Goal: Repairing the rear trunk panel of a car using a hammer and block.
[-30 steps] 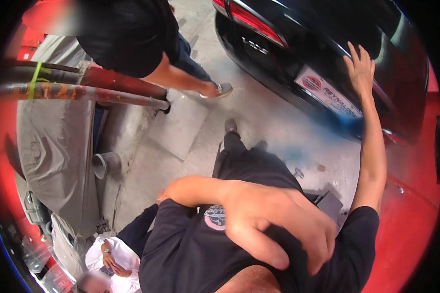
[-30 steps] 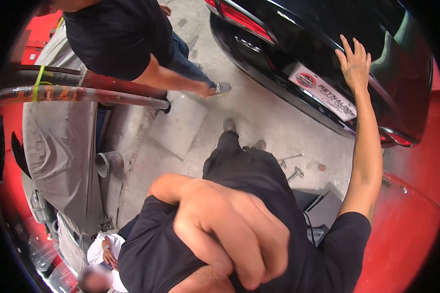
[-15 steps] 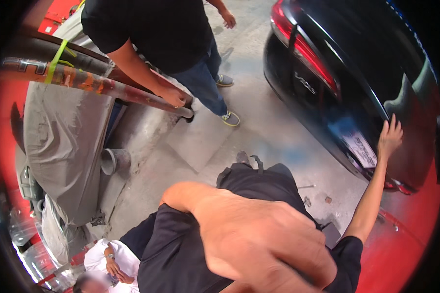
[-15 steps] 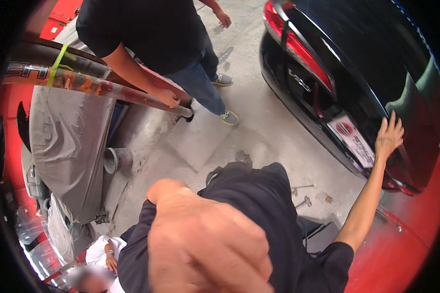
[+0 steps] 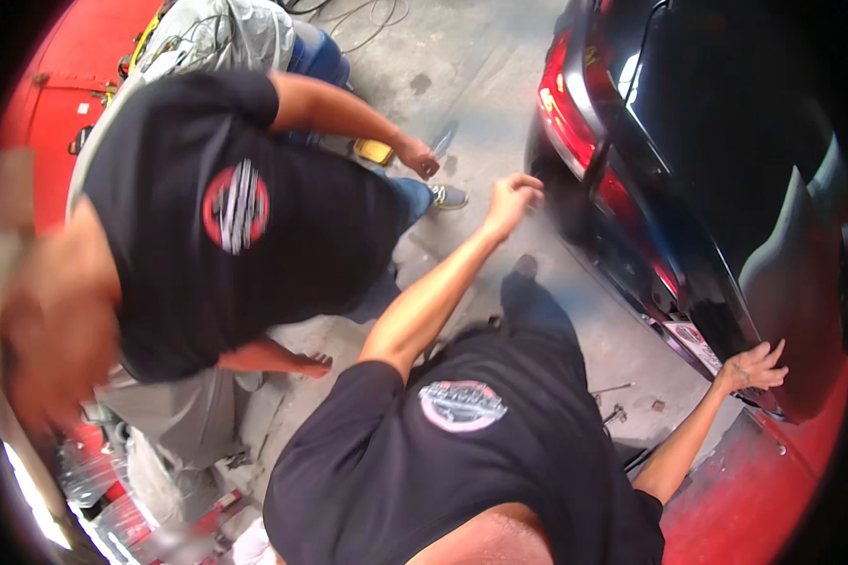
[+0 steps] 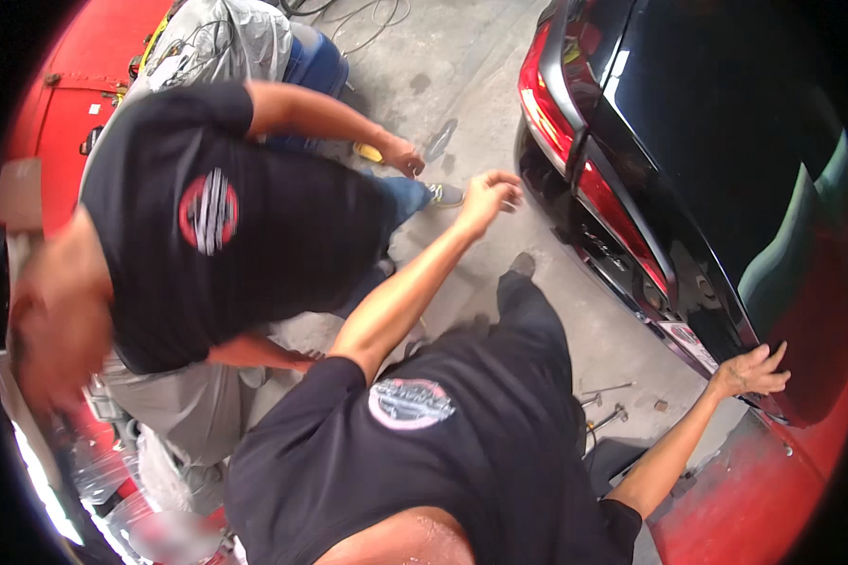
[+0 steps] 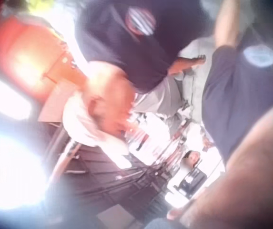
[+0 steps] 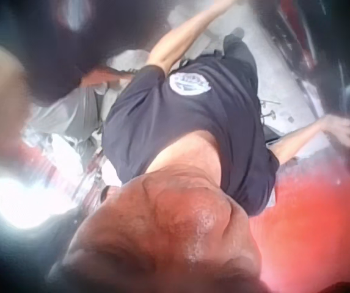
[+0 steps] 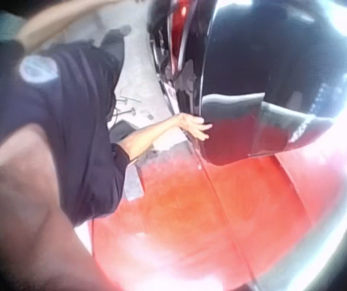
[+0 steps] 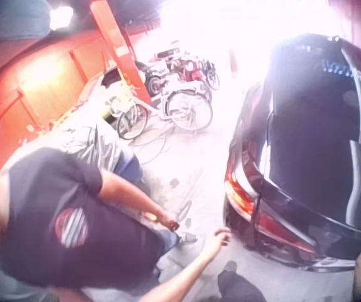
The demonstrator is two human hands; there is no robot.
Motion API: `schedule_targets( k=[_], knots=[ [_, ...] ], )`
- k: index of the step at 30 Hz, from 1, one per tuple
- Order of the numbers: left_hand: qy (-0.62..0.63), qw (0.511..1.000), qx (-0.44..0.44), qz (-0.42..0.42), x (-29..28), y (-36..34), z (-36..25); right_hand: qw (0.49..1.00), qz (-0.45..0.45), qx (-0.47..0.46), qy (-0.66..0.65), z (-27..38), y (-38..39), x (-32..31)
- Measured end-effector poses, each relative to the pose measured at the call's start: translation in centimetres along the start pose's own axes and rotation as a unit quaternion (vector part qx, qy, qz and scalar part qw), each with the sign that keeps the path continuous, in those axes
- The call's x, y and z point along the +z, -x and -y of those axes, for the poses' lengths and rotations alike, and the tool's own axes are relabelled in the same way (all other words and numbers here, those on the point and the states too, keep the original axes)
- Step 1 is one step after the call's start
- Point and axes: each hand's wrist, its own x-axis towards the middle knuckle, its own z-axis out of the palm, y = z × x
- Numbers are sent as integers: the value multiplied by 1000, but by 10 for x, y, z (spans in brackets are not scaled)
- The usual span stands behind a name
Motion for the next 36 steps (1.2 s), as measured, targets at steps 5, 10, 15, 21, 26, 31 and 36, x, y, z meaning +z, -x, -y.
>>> schedule_targets(
  k=[5, 10, 15, 21, 26, 31, 36],
  knots=[
    [-75, 976, -188, -81, -107, -93, 32, 999, 42, 26, 5, 0, -8, 3],
    [-206, 945, -252, -15, -207, -170, 31, 982, 173, 50, 48, 65, -53, 5],
    [-355, 882, -297, 83, -268, -291, -19, 979, 163, 114, -47, 291, -133, 39],
    [-508, 837, -147, 143, -329, -544, -114, 976, 189, 27, -109, 552, -204, 180],
    [-556, 811, -19, 178, -322, -730, -232, 938, 253, -15, -234, 716, -250, 304],
    [-523, 825, 50, 207, -273, -903, -267, 867, 361, 62, -337, 836, -243, 448],
    [-518, 794, 69, 311, -208, -1076, -292, 770, 487, 97, -402, 892, -267, 647]
  ],
)
